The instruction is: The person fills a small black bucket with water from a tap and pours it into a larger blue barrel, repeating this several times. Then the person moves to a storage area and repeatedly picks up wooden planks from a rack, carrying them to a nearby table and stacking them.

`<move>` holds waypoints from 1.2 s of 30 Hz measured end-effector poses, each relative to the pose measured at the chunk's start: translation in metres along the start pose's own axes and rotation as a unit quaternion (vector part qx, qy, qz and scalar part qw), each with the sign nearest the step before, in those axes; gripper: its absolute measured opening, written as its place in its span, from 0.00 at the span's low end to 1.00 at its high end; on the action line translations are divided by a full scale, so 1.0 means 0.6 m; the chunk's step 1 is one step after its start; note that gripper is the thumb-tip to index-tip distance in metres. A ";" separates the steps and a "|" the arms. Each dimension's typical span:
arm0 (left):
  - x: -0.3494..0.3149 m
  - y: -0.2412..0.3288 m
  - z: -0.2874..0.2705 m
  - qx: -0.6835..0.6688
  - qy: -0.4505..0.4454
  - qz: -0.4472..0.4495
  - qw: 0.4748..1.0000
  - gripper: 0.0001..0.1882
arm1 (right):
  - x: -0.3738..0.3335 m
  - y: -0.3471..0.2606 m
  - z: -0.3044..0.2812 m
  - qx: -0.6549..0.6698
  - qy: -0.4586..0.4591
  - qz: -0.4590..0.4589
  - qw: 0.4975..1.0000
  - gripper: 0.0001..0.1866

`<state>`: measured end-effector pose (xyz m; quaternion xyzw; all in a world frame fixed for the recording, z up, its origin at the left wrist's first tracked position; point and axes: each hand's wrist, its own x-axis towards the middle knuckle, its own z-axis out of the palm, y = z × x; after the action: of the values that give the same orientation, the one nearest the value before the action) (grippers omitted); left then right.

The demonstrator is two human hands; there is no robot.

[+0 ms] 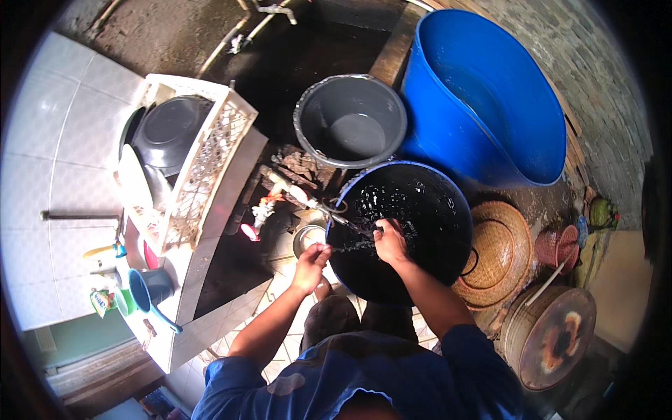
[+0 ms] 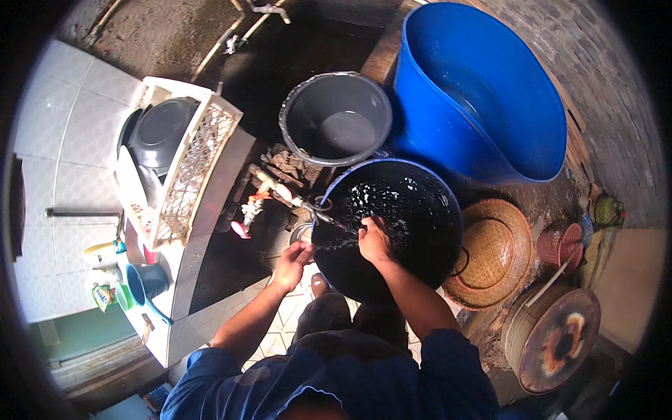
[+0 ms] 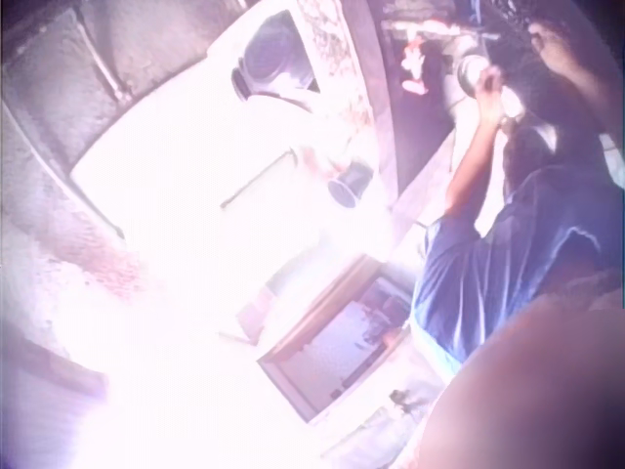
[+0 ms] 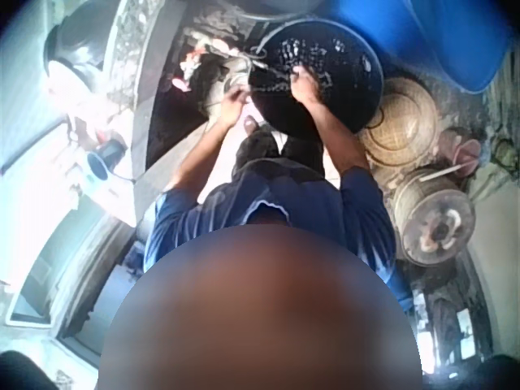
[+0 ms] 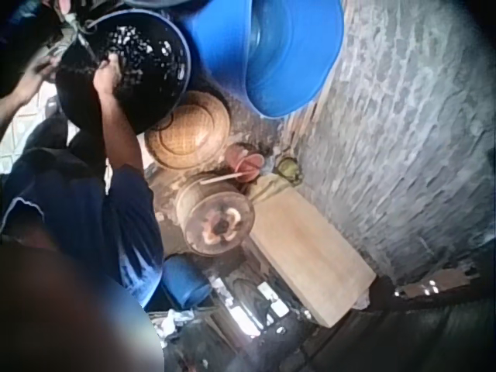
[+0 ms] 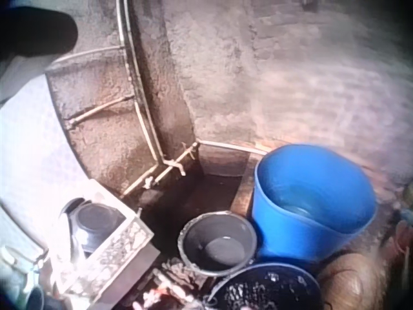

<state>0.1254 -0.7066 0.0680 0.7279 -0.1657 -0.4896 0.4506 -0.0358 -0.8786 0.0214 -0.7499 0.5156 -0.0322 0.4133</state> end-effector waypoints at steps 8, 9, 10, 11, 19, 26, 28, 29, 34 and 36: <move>-0.174 -0.236 -0.235 0.249 0.285 -0.148 0.913 0.18 | 0.061 -0.205 -0.013 -0.084 -0.019 -0.381 0.921 0.24; -0.204 -0.276 -0.257 0.245 0.311 -0.146 0.907 0.18 | 0.072 -0.228 -0.003 -0.144 -0.043 -0.386 0.910 0.27; -0.227 -0.314 -0.275 0.246 0.326 -0.189 0.893 0.19 | 0.084 -0.248 0.007 -0.170 -0.076 -0.386 0.903 0.28; -0.260 -0.352 -0.286 0.166 0.346 -0.212 0.899 0.19 | 0.092 -0.264 0.019 -0.196 -0.086 -0.400 0.891 0.28; -0.452 -0.558 -0.294 -0.079 0.415 -0.376 0.825 0.13 | 0.142 -0.309 0.039 -0.329 -0.124 -0.520 0.778 0.24; -0.512 -0.618 -0.262 -0.157 0.397 -0.390 0.816 0.15 | 0.137 -0.340 0.043 -0.381 -0.107 -0.574 0.717 0.23; -0.512 -0.628 -0.266 -0.186 0.405 -0.373 0.814 0.15 | 0.132 -0.347 0.049 -0.406 -0.094 -0.568 0.710 0.21; -0.508 -0.632 -0.272 -0.172 0.397 -0.364 0.825 0.16 | 0.130 -0.350 0.054 -0.427 -0.093 -0.559 0.705 0.20; -0.482 -0.654 -0.300 -0.167 0.424 -0.318 0.832 0.16 | 0.110 -0.357 0.089 -0.500 -0.050 -0.465 0.729 0.25; -0.469 -0.658 -0.311 -0.189 0.415 -0.316 0.832 0.16 | 0.103 -0.362 0.101 -0.503 -0.029 -0.423 0.753 0.26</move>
<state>0.0764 -0.2097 -0.0753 0.7762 0.3710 -0.2791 0.4265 0.1840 -0.8648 0.1001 -0.9917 0.0756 0.0817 -0.0646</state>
